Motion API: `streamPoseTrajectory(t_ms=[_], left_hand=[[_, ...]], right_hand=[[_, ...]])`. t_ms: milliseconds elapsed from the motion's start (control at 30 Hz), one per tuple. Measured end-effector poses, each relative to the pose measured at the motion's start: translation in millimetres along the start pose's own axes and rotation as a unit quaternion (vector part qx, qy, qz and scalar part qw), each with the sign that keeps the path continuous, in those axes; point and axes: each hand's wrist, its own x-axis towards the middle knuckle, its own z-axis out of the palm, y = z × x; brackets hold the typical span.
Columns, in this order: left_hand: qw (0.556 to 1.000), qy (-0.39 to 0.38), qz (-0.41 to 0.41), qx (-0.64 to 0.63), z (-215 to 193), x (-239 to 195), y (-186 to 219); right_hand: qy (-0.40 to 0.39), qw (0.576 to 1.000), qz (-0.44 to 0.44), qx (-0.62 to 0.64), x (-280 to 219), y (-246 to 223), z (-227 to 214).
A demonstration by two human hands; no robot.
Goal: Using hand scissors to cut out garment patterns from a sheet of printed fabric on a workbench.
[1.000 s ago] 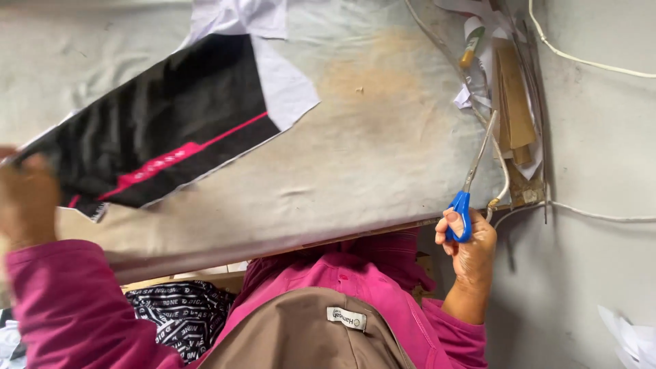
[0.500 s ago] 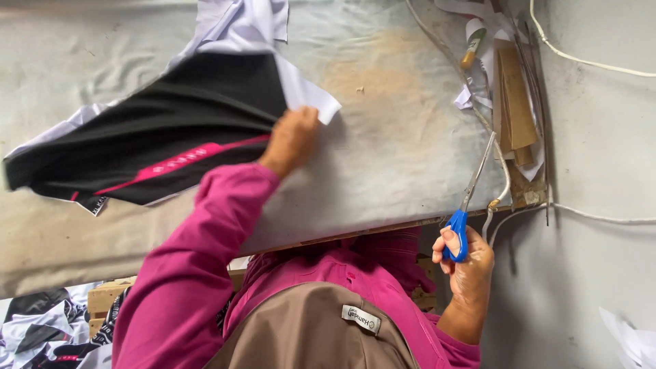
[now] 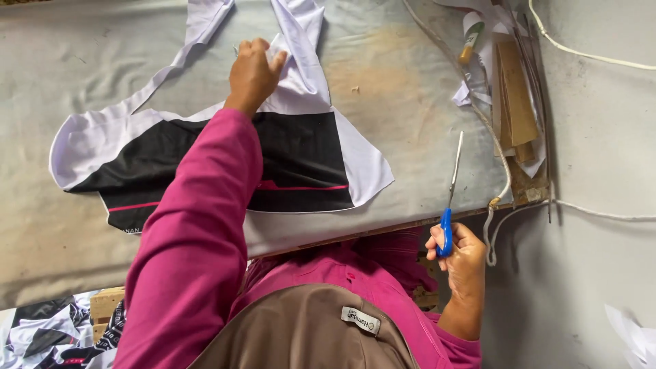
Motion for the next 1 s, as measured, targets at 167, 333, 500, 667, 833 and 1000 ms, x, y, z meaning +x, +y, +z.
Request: streamPoseTrajectory(t_ms=[167, 333, 500, 667, 833, 1000], left_hand=[[0.998, -0.029, 0.051, 0.001, 44.0, 41.7, 15.1], [0.995, 0.059, 0.078, -0.028, 65.2, 64.6, 11.0], [0.939, 0.088, 0.326, 0.063, -28.8, -35.4, 53.1], [0.957, 0.177, 0.211, 0.093, -109.4, -148.3, -56.4], [0.962, 0.227, 0.043, 0.143, -136.2, -275.3, -78.4], [0.96, 0.205, -0.081, 0.175, -123.4, -315.0, -74.8]], right_hand=[[-0.018, 1.0, 0.024, 0.0, -9.3, -4.9, 15.1], [-0.12, 0.989, 0.087, 0.0, -16.2, 42.9, 4.0], [-0.279, 0.947, 0.157, 0.039, -27.2, 57.0, 1.0], [-0.163, 0.985, 0.059, 0.001, -6.8, 38.9, 11.0], [0.002, 0.958, -0.13, -0.255, 61.0, -6.3, 50.5], [0.033, 0.911, -0.15, -0.384, 127.2, -10.4, 110.4]])
